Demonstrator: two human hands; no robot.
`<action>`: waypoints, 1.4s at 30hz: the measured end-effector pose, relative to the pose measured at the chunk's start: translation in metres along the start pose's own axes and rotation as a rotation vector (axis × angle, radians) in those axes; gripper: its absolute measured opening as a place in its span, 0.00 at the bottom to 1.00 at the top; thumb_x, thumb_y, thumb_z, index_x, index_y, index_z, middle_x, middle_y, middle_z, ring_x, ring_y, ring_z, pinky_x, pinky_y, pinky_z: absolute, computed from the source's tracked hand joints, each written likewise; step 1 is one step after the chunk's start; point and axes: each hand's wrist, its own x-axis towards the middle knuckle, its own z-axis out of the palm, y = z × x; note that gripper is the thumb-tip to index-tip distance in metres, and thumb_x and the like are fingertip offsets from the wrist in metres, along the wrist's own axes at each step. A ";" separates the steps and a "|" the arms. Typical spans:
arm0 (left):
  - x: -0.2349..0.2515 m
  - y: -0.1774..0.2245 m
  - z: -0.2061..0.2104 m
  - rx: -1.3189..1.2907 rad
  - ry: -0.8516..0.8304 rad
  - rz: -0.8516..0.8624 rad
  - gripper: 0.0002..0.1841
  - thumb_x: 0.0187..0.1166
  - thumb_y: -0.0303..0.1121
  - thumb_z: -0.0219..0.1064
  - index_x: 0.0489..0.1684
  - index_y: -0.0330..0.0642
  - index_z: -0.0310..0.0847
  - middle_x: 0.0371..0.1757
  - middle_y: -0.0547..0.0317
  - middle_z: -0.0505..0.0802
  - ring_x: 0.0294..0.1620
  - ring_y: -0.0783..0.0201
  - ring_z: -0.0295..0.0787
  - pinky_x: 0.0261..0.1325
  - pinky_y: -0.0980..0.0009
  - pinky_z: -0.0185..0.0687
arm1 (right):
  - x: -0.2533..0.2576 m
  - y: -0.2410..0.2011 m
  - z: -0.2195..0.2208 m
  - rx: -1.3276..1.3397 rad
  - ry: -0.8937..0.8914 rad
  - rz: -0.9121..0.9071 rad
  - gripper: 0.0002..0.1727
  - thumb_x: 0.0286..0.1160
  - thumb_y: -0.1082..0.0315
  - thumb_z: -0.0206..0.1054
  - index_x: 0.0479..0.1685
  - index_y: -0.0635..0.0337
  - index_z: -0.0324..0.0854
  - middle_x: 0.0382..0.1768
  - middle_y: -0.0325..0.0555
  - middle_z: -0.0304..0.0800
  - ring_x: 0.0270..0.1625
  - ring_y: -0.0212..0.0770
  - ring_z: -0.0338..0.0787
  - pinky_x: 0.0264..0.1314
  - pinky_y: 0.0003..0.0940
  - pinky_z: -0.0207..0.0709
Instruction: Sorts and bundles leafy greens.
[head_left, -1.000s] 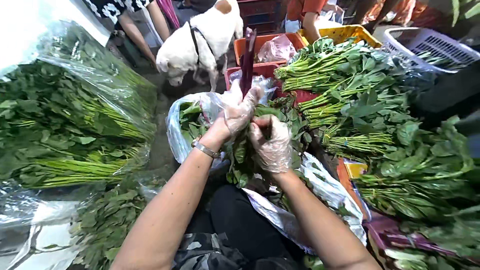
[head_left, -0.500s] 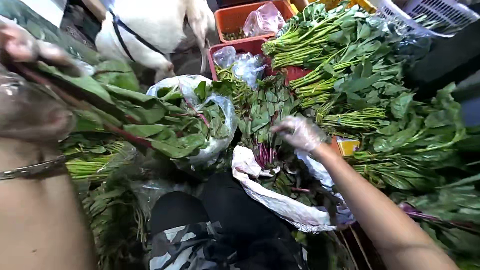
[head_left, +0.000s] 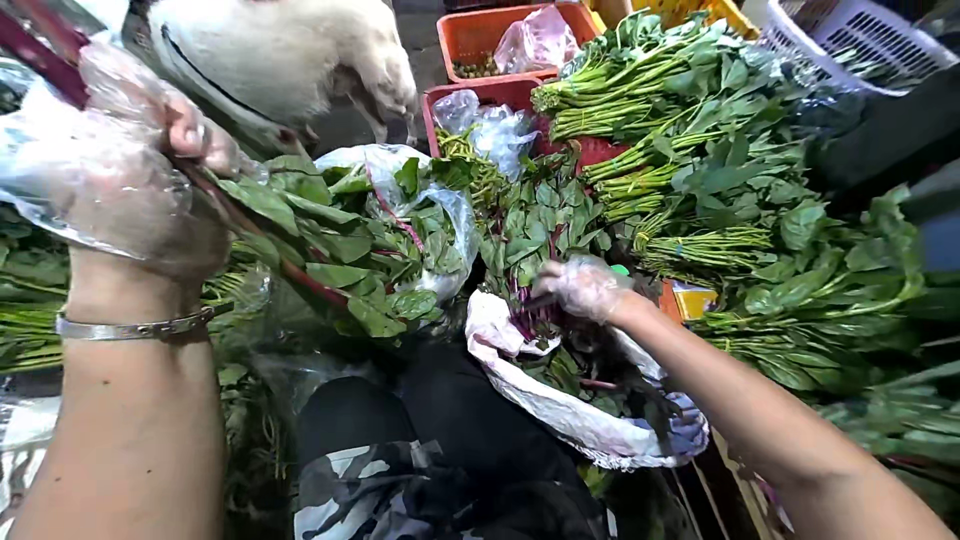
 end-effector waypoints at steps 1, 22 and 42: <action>0.005 0.004 0.010 0.030 -0.007 0.026 0.14 0.94 0.38 0.43 0.33 0.61 0.68 0.23 0.80 0.76 0.25 0.77 0.77 0.40 0.76 0.83 | -0.004 0.005 -0.012 0.113 0.187 -0.003 0.21 0.68 0.79 0.70 0.58 0.46 0.92 0.63 0.51 0.90 0.57 0.60 0.91 0.60 0.66 0.82; 0.021 0.038 0.167 0.117 -0.308 0.025 0.13 0.86 0.33 0.60 0.59 0.33 0.78 0.39 0.62 0.91 0.34 0.77 0.84 0.40 0.75 0.81 | 0.032 -0.064 -0.203 0.558 0.933 0.223 0.15 0.68 0.65 0.73 0.48 0.64 0.80 0.37 0.43 0.84 0.36 0.31 0.83 0.42 0.32 0.79; 0.009 0.015 0.170 0.201 -0.286 -0.178 0.24 0.83 0.36 0.65 0.74 0.33 0.70 0.56 0.47 0.89 0.54 0.65 0.86 0.63 0.63 0.81 | 0.020 -0.073 -0.132 0.574 0.753 -0.042 0.11 0.68 0.69 0.75 0.45 0.66 0.90 0.39 0.46 0.94 0.40 0.30 0.90 0.50 0.33 0.84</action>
